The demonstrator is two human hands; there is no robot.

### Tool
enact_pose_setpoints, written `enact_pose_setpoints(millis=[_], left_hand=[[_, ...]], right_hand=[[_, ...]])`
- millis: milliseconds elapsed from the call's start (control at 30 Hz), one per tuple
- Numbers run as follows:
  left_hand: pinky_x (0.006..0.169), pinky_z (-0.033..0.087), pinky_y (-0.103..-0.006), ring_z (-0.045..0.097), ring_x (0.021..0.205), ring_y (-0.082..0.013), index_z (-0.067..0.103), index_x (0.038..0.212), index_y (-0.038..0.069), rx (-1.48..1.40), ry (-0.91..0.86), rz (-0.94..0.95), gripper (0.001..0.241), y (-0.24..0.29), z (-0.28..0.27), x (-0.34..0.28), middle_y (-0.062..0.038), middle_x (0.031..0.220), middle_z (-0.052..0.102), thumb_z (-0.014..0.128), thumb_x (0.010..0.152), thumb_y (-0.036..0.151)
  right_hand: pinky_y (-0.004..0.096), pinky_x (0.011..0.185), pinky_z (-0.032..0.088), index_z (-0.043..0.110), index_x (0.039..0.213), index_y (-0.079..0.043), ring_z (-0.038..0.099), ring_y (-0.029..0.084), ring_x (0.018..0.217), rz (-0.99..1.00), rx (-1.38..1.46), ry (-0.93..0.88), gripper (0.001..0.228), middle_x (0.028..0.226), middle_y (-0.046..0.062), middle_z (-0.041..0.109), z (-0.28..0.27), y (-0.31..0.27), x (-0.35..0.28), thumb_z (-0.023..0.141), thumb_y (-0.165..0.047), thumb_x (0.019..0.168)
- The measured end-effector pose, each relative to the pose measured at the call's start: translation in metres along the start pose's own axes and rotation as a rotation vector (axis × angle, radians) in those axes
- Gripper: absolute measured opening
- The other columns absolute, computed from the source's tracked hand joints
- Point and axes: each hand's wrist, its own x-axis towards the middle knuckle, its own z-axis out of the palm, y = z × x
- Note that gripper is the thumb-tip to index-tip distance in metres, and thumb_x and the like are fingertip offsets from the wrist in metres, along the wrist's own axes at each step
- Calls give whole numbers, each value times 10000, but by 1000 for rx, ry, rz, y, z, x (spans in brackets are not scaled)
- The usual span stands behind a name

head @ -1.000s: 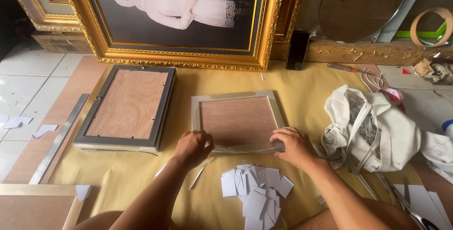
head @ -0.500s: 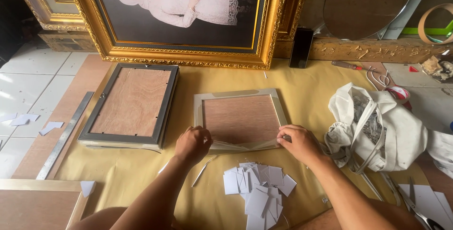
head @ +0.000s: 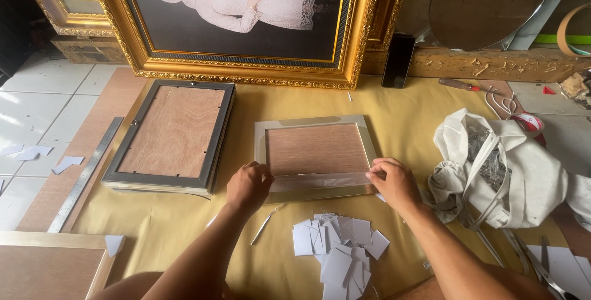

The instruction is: The person sits on the floor and assembles picture frames by applying small white corner pieces to the frame edges. They wipe the frame surfaces with a cloth, peel protective film from the backing, and handle multiple frame units one at a time.

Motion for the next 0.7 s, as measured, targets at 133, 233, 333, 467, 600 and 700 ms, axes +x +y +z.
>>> enact_pose_setpoints(millis=[133,233,333,467,600,700], left_hand=[[930,660,-455,778,1121,-271,842,1047,215,12,10,8,184,-3,2,2,-16,1092,815,700,982,311],[939,655,-452,782,1120,-267,837,1047,219,39,9,28,164,-6,6,6,-11,1088,815,710,987,305],[936,648,-429,795,1084,-251,830,1044,260,72,47,53,135,-11,15,14,11,1060,808,712,993,301],[921,649,-444,816,1035,-270,822,1032,292,52,88,38,136,-11,18,14,22,1035,810,690,1002,300],[937,653,-475,816,1063,-313,820,1056,281,-46,154,-40,130,-5,10,15,-6,1082,814,710,993,313],[992,636,-554,810,1098,-382,811,1069,227,-241,231,-252,198,-6,7,16,-85,1091,831,649,1029,333]], right_hand=[[424,952,675,833,938,-238,812,268,1149,52,22,2,65,1236,-33,842,0,-4,3,851,-298,921],[426,937,676,824,928,-245,818,260,1124,75,-2,-3,71,1209,-45,846,-6,-10,4,852,-309,919],[418,920,678,820,946,-257,827,245,1080,115,-48,-1,91,1150,-55,848,-9,-14,9,841,-345,934],[430,871,687,817,969,-254,838,263,1013,140,-26,14,122,1067,-23,855,-10,-17,8,847,-369,941],[402,867,688,817,1044,-294,844,215,1007,160,18,63,107,1145,-47,856,-1,0,13,844,-350,957],[431,859,687,814,1186,-259,848,271,1015,256,76,65,258,1252,24,857,-5,5,9,852,-351,948]])
